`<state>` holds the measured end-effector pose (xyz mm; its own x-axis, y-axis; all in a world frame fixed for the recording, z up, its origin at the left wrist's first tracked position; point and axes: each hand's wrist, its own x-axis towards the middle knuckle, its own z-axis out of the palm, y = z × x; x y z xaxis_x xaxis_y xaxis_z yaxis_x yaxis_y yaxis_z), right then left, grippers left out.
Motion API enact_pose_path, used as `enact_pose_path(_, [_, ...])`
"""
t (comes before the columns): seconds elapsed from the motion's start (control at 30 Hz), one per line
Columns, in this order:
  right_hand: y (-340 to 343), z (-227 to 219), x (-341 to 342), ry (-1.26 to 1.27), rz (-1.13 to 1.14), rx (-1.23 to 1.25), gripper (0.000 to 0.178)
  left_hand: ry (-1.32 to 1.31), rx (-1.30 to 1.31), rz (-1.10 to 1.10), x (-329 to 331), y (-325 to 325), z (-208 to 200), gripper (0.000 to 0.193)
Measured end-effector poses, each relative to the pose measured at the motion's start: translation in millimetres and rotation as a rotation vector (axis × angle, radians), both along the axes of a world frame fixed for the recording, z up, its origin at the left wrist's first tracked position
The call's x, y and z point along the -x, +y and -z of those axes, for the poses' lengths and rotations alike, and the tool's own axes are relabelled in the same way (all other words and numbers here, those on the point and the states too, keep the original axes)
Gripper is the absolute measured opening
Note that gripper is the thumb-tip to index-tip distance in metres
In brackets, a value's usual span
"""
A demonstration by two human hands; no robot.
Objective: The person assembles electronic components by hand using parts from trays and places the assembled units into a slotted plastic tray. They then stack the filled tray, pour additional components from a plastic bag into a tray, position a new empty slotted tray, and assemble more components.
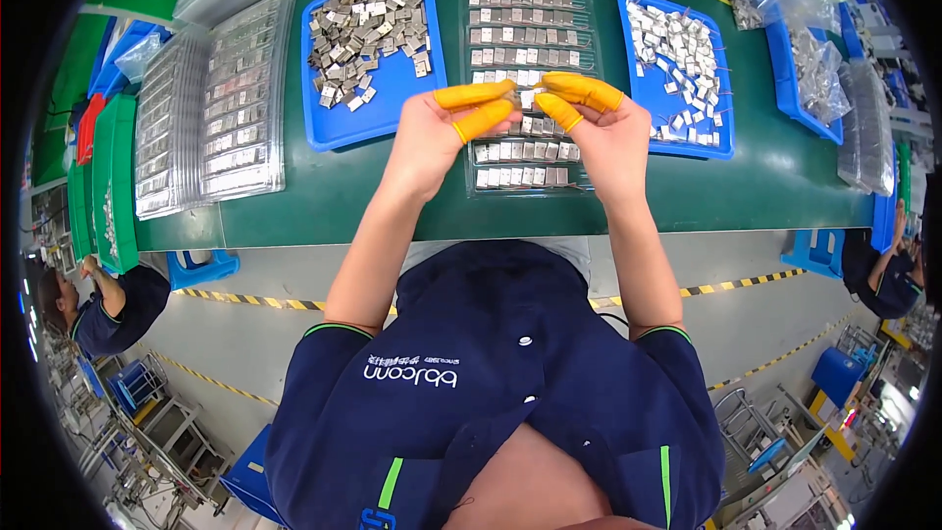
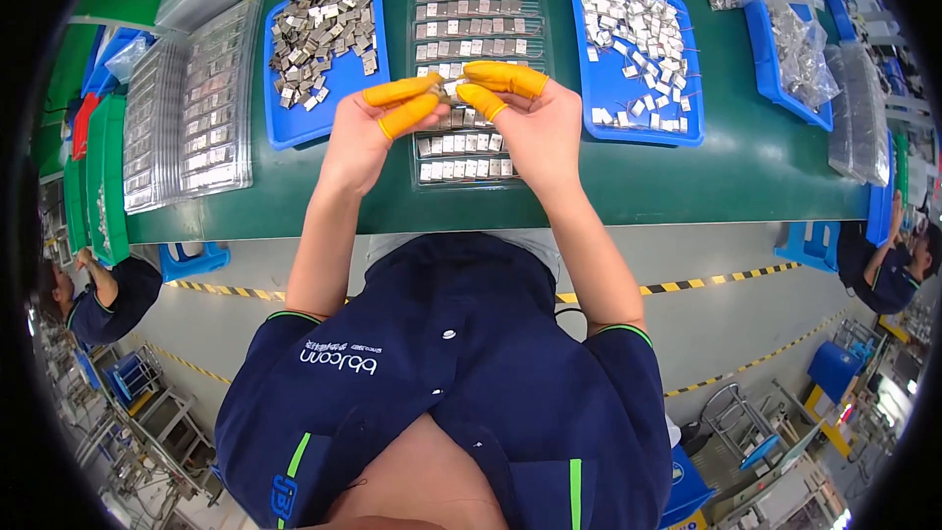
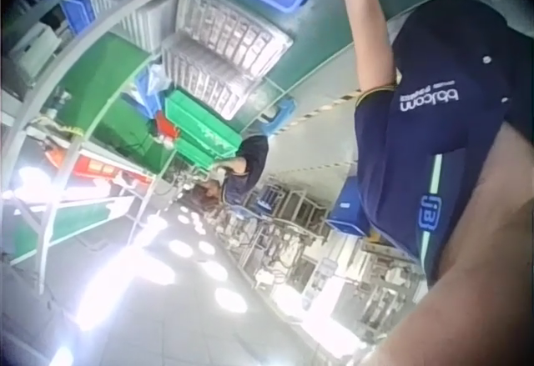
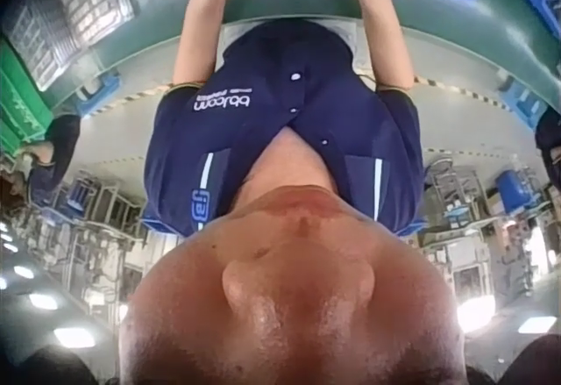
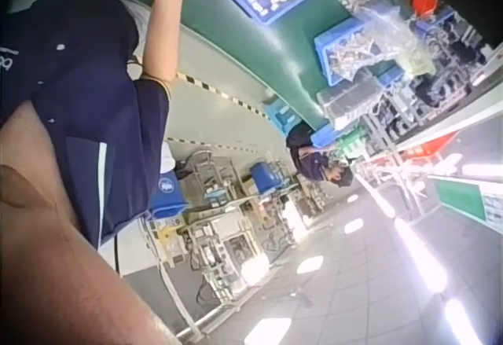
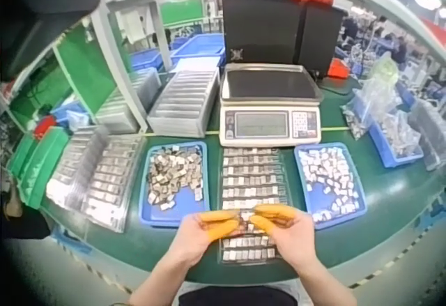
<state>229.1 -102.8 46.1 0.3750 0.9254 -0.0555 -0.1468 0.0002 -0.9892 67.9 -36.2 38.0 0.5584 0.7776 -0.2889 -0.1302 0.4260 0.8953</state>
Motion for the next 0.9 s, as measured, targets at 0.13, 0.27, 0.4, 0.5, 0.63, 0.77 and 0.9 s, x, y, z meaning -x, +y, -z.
enact_pose_path(0.13, [-6.9,-3.8,-3.2,0.003,-0.011,0.091,0.021,0.002,-0.028,0.01,-1.3,-8.2,-1.7,0.03])
enact_pose_path(0.27, [-14.0,-5.8,-4.9,-0.099,-0.024,0.07,0.02,0.022,-0.066,-0.014,-1.4,-14.1,-1.9,0.025])
enact_pose_path(0.4, [-20.6,-10.4,-12.6,-0.129,-0.086,0.084,0.018,0.131,-0.243,-0.042,-3.3,-20.7,-7.0,0.019])
enact_pose_path(0.5, [-30.2,-17.1,-11.4,-0.264,-0.091,0.083,0.016,0.18,-0.368,-0.013,-0.9,-23.6,-11.6,0.016])
enact_pose_path(0.63, [-47.7,-21.4,-10.0,-0.551,-0.051,-0.012,0.016,0.226,-0.623,0.064,0.2,-30.4,-20.3,0.018])
enact_pose_path(0.77, [-53.2,-28.0,-15.6,-0.44,-0.131,0.017,0.018,0.136,-0.527,0.15,1.1,-33.4,-28.4,0.017])
enact_pose_path(0.9, [-49.3,-21.5,-19.7,0.034,-0.218,0.113,0.018,0.11,-0.45,0.173,0.5,-34.1,-28.5,0.016])
